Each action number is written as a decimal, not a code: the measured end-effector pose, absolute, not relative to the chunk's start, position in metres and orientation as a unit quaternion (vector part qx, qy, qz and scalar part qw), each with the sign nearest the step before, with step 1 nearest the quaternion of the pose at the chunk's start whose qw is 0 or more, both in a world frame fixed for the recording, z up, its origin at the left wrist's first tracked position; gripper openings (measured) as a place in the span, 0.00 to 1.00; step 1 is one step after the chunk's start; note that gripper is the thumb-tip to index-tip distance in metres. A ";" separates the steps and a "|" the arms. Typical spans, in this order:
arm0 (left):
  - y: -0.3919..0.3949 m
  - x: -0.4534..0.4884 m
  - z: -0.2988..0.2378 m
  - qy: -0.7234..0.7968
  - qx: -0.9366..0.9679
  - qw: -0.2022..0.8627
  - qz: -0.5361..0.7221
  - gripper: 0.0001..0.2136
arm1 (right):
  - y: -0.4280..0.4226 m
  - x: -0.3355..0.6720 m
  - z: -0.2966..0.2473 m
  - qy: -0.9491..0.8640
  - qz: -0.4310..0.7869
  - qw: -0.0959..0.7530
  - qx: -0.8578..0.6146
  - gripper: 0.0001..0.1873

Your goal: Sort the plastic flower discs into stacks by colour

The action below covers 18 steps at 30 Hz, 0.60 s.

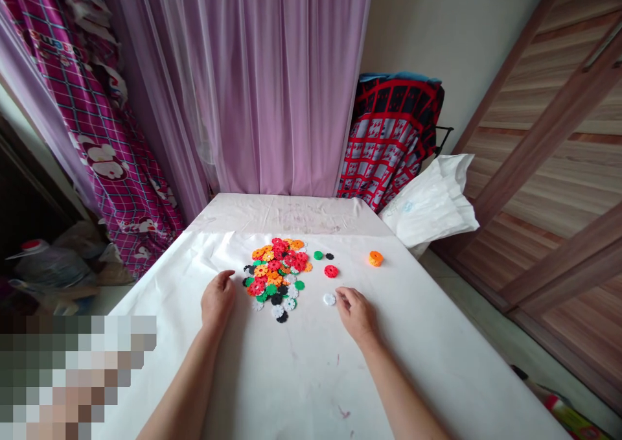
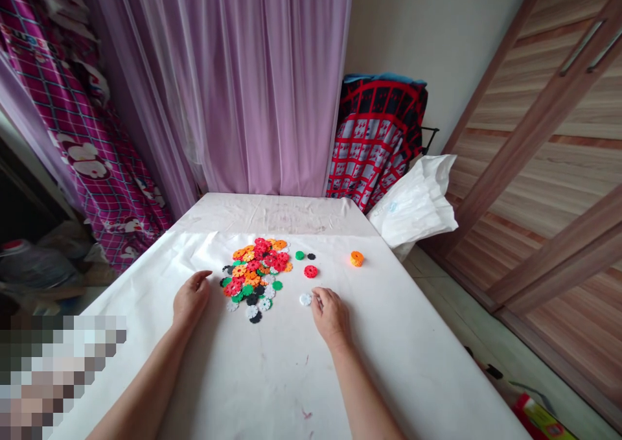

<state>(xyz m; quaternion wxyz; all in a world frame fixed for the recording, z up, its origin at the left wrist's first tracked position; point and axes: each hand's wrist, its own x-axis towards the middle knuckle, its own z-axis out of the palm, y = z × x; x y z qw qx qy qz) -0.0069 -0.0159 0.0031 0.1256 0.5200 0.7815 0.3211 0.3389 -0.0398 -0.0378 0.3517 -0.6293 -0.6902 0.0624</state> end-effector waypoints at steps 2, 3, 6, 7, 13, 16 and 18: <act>-0.010 -0.004 0.002 0.787 0.502 0.124 0.338 0.20 | -0.037 0.341 -0.040 -0.681 0.072 0.363 -0.632 0.15; -0.009 -0.003 0.002 0.786 0.495 0.125 0.349 0.20 | -0.034 0.343 -0.041 -0.672 0.078 0.369 -0.637 0.15; -0.008 -0.004 0.001 0.774 0.454 0.144 0.417 0.19 | -0.019 0.347 -0.039 -0.640 0.097 0.384 -0.658 0.15; -0.008 -0.006 0.001 0.766 0.434 0.157 0.447 0.19 | -0.013 0.347 -0.037 -0.632 0.101 0.385 -0.665 0.15; -0.007 -0.014 0.005 0.746 0.377 0.215 0.506 0.19 | 0.029 0.312 -0.002 -0.691 0.089 0.322 -0.640 0.12; -0.006 -0.012 0.007 0.751 0.380 0.225 0.492 0.19 | 0.044 0.286 0.013 -0.759 0.087 0.254 -0.593 0.13; -0.005 -0.011 0.006 0.751 0.382 0.225 0.489 0.19 | 0.050 0.274 0.018 -0.798 0.086 0.216 -0.556 0.17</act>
